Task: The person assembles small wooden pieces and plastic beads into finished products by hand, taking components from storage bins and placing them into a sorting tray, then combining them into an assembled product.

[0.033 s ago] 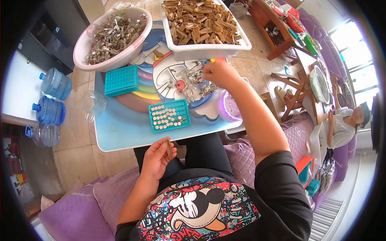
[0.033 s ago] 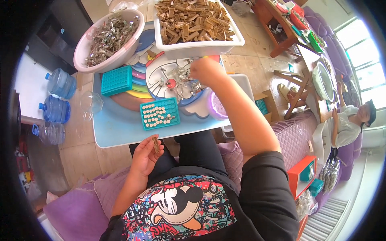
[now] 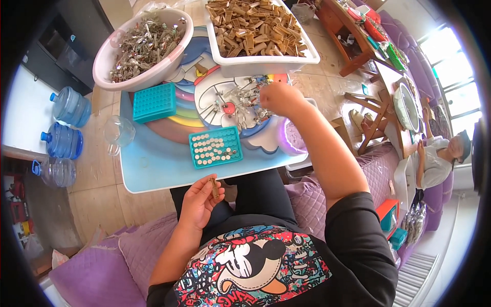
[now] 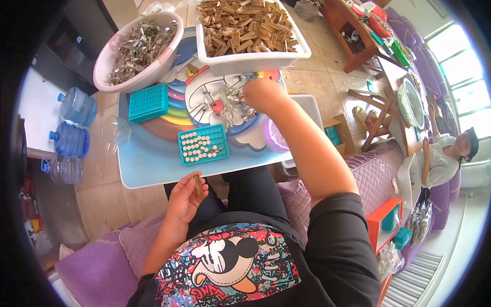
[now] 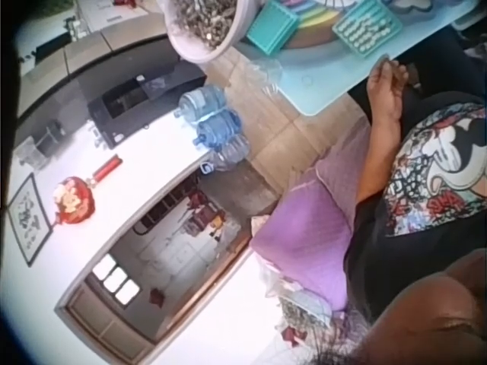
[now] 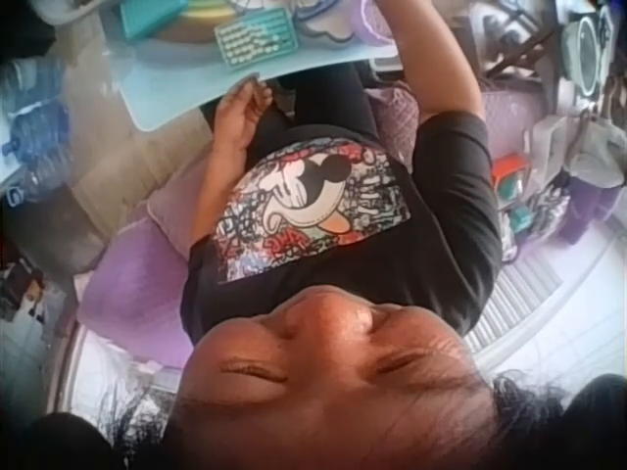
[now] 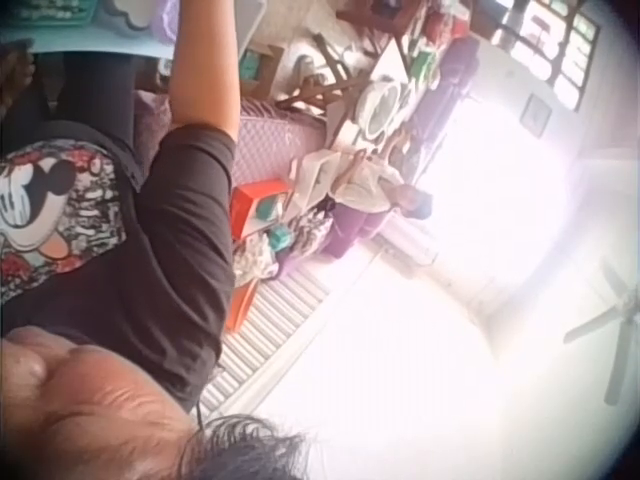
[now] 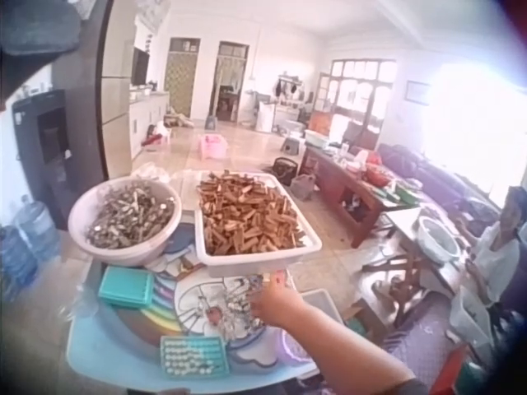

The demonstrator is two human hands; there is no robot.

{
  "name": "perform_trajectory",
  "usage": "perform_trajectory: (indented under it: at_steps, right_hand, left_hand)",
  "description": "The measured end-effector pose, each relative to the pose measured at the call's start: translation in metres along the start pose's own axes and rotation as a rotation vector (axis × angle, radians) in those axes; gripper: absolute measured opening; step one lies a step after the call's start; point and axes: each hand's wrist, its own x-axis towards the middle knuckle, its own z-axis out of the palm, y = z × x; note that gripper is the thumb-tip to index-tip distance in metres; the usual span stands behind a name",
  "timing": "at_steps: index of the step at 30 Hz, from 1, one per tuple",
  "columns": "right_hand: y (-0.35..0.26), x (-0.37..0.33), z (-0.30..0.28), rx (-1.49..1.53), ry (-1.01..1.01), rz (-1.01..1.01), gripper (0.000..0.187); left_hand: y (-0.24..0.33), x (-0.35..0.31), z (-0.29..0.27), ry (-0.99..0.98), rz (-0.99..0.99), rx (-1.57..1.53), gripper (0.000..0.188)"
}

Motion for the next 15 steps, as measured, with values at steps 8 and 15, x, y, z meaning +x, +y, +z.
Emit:
perform_trajectory:
  at_steps: [8, 15]
  right_hand:
    - [-0.005, -0.001, 0.016, -0.387, -0.122, 0.016, 0.023]
    - [0.024, -0.004, -0.012, 0.492, 0.465, 0.111, 0.021]
  left_hand:
    - [0.001, 0.002, 0.004, -0.023, -0.009, 0.001, 0.028]
    - [0.001, 0.002, 0.003, -0.034, 0.003, -0.014, 0.03]
